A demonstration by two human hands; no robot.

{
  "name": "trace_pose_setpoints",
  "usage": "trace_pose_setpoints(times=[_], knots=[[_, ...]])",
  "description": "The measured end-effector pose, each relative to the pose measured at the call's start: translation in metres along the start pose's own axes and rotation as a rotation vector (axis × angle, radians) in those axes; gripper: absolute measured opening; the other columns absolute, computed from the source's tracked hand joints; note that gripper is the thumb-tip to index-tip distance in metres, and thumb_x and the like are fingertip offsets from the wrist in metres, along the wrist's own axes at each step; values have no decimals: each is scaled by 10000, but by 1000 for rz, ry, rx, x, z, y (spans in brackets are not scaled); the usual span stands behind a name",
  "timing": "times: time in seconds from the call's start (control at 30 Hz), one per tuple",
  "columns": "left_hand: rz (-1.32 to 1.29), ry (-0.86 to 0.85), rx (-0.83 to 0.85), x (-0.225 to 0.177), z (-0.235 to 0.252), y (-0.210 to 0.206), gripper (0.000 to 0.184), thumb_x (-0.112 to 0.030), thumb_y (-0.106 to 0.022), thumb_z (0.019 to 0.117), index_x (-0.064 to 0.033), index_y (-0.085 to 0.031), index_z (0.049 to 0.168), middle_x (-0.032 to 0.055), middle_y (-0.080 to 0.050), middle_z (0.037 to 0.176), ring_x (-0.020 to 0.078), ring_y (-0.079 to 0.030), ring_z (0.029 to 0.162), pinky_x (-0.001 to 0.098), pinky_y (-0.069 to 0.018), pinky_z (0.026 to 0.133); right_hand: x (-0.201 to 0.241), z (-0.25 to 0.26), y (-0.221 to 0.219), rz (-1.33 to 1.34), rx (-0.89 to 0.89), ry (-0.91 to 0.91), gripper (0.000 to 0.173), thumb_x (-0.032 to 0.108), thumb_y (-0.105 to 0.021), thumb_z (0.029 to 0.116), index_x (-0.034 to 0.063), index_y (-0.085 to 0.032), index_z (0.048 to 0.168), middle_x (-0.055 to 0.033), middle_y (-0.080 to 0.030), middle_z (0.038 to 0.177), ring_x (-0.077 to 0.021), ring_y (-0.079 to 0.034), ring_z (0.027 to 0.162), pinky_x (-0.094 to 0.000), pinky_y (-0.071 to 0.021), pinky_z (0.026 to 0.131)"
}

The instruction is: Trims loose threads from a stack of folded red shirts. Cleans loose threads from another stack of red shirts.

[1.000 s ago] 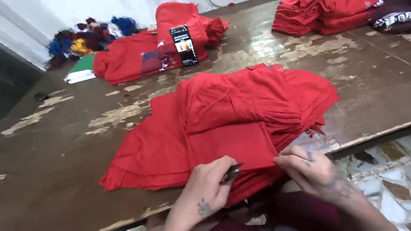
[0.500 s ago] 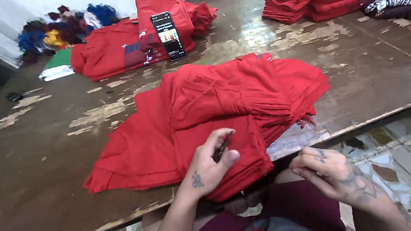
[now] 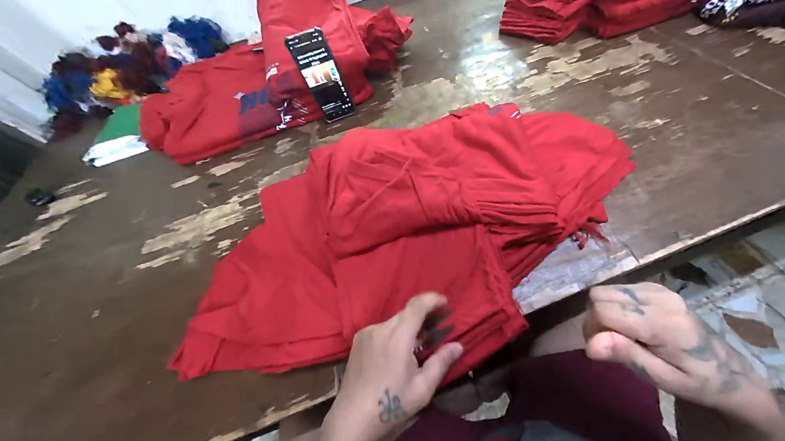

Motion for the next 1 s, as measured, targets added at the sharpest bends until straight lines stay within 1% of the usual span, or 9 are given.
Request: trace_pose_setpoints(times=[0.13,0.27,0.37,0.43,0.5,0.57,0.67,0.8,1.0], knots=[[76,-144,87,-11,3,4,127,-159,-607,896,-81,-701,930,54,-695,792,195,-688,682,413,-544,559,-5,42,-40,14,-81,-81,521,503,-492,1047,27,-701,998,-128,-689,865,-215,-679,797,-354,-566,720],[258,-34,258,-5,3,17,137,-201,-638,843,-82,-675,787,82,-643,675,277,-667,615,496,-505,511,-27,52,-85,-134,-48,-146,314,339,-668,935,35,-704,1003,-156,-705,935,-314,-711,896,-439,-591,783],[330,102,400,2,3,5,354,-402,-674,931,-67,-715,823,140,-659,662,363,-682,636,574,-498,551,-28,39,-90,-153,-54,-135,287,320,-661,926,53,-722,1013,-166,-719,1022,-331,-707,987,-444,-578,867],[104,-84,138,-25,12,14,461,-527,-592,966,-91,-737,929,51,-637,634,211,-620,536,409,-479,482,-27,37,-90,-165,-70,-125,297,322,-645,929,56,-730,1032,-169,-722,1045,-335,-703,1000,-449,-574,880],[-212,-133,21,-42,25,8,630,-581,-398,1051,-27,-666,1182,31,-603,716,114,-545,582,296,-469,532,-24,38,-90,-190,-84,-116,294,307,-629,936,46,-734,1023,-177,-721,1039,-339,-706,987,-458,-580,856],[-240,-48,19,-33,38,-14,533,-414,-327,1098,-3,-604,1293,77,-686,848,159,-645,704,363,-545,636,-20,36,-88,-203,-96,-85,229,222,-582,963,44,-726,956,-175,-724,1004,-330,-713,964,-440,-586,833],[-175,40,52,-10,46,-28,423,-257,-411,1074,-9,-583,1369,109,-722,1066,180,-693,875,372,-575,787,-19,29,-73,-114,-65,-42,213,132,-542,1007,24,-715,946,-160,-740,1020,-294,-729,992,-390,-590,898],[-151,-64,103,-6,34,-27,371,-262,-549,1026,-40,-677,1295,106,-711,1042,178,-683,883,329,-569,802,-23,21,-59,-59,-15,-23,236,147,-521,1037,16,-699,955,-149,-747,1012,-277,-734,1014,-387,-588,914],[-161,-216,111,-10,23,-25,368,-288,-535,1039,-66,-701,1280,98,-747,1046,197,-722,923,371,-588,810,-18,22,-50,-109,36,-12,236,145,-496,1042,44,-688,948,-123,-728,937,-251,-726,902,-382,-590,811]])
Point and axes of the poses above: each hand's wrist, its own z-axis towards the middle knuckle, its own y-axis out of the back of the hand, x = y × z, the point moved 9 cm from there along z, towards the middle knuckle
